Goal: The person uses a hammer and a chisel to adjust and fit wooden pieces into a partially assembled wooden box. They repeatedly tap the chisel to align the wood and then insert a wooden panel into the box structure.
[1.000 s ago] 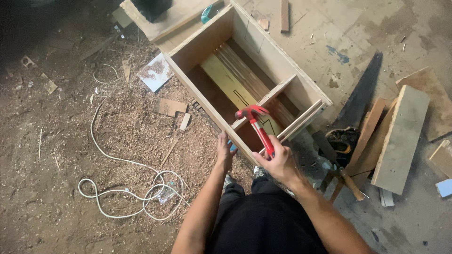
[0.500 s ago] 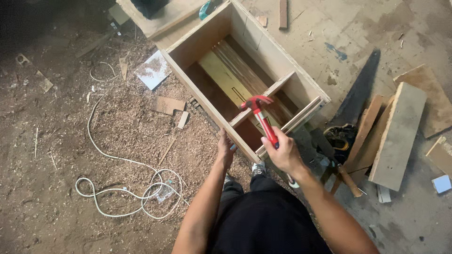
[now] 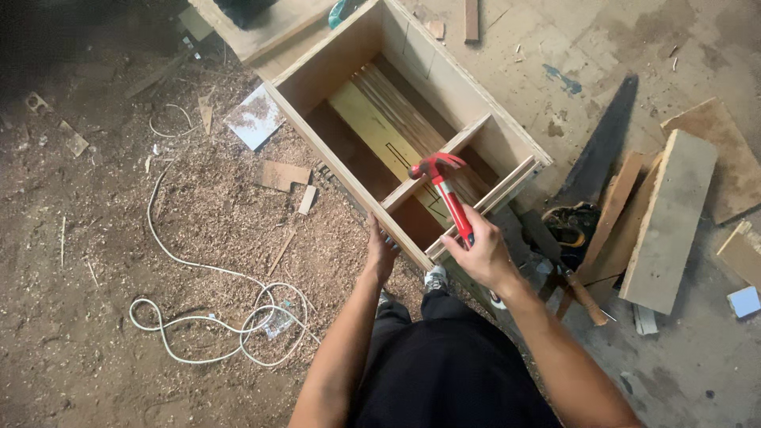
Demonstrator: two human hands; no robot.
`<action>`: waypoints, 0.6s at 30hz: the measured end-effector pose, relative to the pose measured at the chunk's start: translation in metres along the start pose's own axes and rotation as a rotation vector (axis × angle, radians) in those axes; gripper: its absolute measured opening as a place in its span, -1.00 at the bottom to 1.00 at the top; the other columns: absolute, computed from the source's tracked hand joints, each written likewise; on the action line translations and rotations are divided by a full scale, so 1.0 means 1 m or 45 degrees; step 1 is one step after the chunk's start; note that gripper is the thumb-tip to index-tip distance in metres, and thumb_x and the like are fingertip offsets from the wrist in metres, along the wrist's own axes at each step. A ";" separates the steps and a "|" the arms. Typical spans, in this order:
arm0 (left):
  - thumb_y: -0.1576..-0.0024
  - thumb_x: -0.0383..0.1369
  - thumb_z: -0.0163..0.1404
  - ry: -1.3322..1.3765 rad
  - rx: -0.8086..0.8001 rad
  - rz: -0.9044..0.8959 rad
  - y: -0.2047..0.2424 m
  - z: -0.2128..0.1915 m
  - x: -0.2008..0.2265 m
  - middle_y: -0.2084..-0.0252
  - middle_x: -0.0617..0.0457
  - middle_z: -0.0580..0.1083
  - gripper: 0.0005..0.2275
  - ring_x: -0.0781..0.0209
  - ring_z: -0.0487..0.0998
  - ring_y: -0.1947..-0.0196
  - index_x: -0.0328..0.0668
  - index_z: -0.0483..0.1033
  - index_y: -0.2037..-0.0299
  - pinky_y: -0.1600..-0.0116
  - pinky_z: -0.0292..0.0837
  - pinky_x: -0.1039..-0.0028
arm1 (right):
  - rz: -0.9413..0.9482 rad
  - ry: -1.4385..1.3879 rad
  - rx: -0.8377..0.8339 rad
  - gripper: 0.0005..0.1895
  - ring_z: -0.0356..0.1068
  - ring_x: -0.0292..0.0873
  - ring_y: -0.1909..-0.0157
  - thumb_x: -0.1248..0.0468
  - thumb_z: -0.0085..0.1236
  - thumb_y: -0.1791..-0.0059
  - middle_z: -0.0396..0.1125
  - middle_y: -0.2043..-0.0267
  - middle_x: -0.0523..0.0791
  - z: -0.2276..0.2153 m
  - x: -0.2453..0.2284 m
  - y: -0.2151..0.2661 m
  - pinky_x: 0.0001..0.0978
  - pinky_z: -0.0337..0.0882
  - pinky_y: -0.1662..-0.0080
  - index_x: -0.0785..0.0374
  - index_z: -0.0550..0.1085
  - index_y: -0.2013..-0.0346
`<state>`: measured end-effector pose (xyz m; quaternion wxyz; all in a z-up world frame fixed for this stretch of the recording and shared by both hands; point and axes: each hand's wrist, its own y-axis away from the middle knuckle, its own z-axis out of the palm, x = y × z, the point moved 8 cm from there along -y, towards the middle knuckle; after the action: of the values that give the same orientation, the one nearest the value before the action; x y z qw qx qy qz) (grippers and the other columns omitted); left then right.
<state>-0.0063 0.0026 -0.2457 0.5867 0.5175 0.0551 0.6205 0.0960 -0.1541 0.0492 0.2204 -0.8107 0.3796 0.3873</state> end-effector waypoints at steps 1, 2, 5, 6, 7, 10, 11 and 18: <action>0.03 0.46 -0.35 -0.013 -0.023 -0.024 0.001 0.001 -0.001 -0.47 -0.23 0.16 0.01 -0.23 0.23 -0.44 -0.10 -0.05 -0.51 -0.43 0.14 -0.05 | -0.066 0.009 0.004 -0.49 0.50 -0.05 0.25 0.25 0.35 0.13 0.45 0.24 0.04 -0.001 -0.003 -0.001 -0.19 0.48 0.19 0.35 0.42 -0.06; 0.04 0.48 -0.38 -0.027 -0.047 -0.047 0.001 0.001 -0.003 -0.47 -0.23 0.15 0.02 -0.24 0.22 -0.43 -0.10 -0.05 -0.51 -0.42 0.13 -0.08 | -0.010 0.008 -0.058 -0.49 0.51 -0.06 0.26 0.24 0.37 0.13 0.45 0.27 0.03 0.002 0.001 -0.002 -0.18 0.48 0.17 0.33 0.43 -0.05; 0.01 0.52 -0.42 -0.082 -0.066 -0.066 0.002 0.001 -0.004 -0.45 -0.29 0.15 0.05 -0.30 0.21 -0.43 -0.15 -0.04 -0.53 -0.42 0.14 -0.12 | 0.086 -0.033 -0.200 -0.45 0.53 -0.11 0.24 0.21 0.38 0.13 0.48 0.27 -0.01 0.011 0.010 -0.002 -0.20 0.50 0.14 0.29 0.42 -0.09; -0.01 0.53 -0.43 -0.103 -0.062 -0.063 0.004 0.001 -0.003 -0.45 -0.32 0.15 0.05 -0.33 0.21 -0.43 -0.17 -0.04 -0.53 -0.42 0.15 -0.12 | 0.070 -0.078 -0.215 -0.41 0.54 -0.14 0.23 0.21 0.37 0.14 0.48 0.21 -0.04 0.013 0.010 -0.002 -0.22 0.51 0.14 0.29 0.39 -0.13; 0.02 0.52 -0.43 -0.113 -0.025 -0.061 0.006 0.000 -0.001 -0.43 -0.31 0.20 0.05 -0.32 0.24 -0.41 -0.13 -0.03 -0.52 -0.40 0.16 -0.11 | 0.054 -0.123 -0.230 -0.37 0.55 -0.16 0.21 0.22 0.35 0.14 0.49 0.16 -0.07 0.016 0.008 -0.003 -0.25 0.51 0.13 0.28 0.36 -0.18; 0.09 0.50 -0.42 -0.161 0.076 -0.042 0.010 0.006 0.013 -0.38 -0.25 0.28 0.03 -0.27 0.31 -0.35 -0.05 -0.01 -0.49 -0.32 0.20 -0.11 | 0.070 -0.096 -0.281 -0.49 0.56 -0.21 0.22 0.17 0.34 0.10 0.51 0.27 -0.13 0.018 0.007 -0.005 -0.32 0.55 0.11 0.21 0.42 -0.10; 0.10 0.49 -0.42 -0.192 0.109 -0.031 0.013 0.005 0.022 -0.38 -0.22 0.29 0.02 -0.24 0.33 -0.33 -0.05 0.00 -0.48 -0.28 0.23 -0.14 | 0.066 -0.081 -0.253 -0.51 0.56 -0.20 0.24 0.16 0.36 0.10 0.51 0.28 -0.12 0.015 0.005 -0.006 -0.32 0.54 0.13 0.22 0.43 -0.06; -0.08 0.40 -0.19 -0.532 0.370 0.180 0.037 -0.006 0.101 0.04 -0.35 0.54 -0.09 -0.08 0.57 0.12 -0.56 0.48 -0.09 0.07 0.48 0.19 | -0.089 0.040 -0.113 -0.34 0.54 -0.17 0.25 -0.01 0.46 0.21 0.50 0.25 -0.11 -0.011 -0.029 -0.019 -0.26 0.53 0.18 0.27 0.45 -0.04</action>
<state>-0.0130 0.0737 -0.1649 0.4599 0.7159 -0.0151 0.5251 0.1042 -0.1367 0.0796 0.1917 -0.8385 0.3369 0.3830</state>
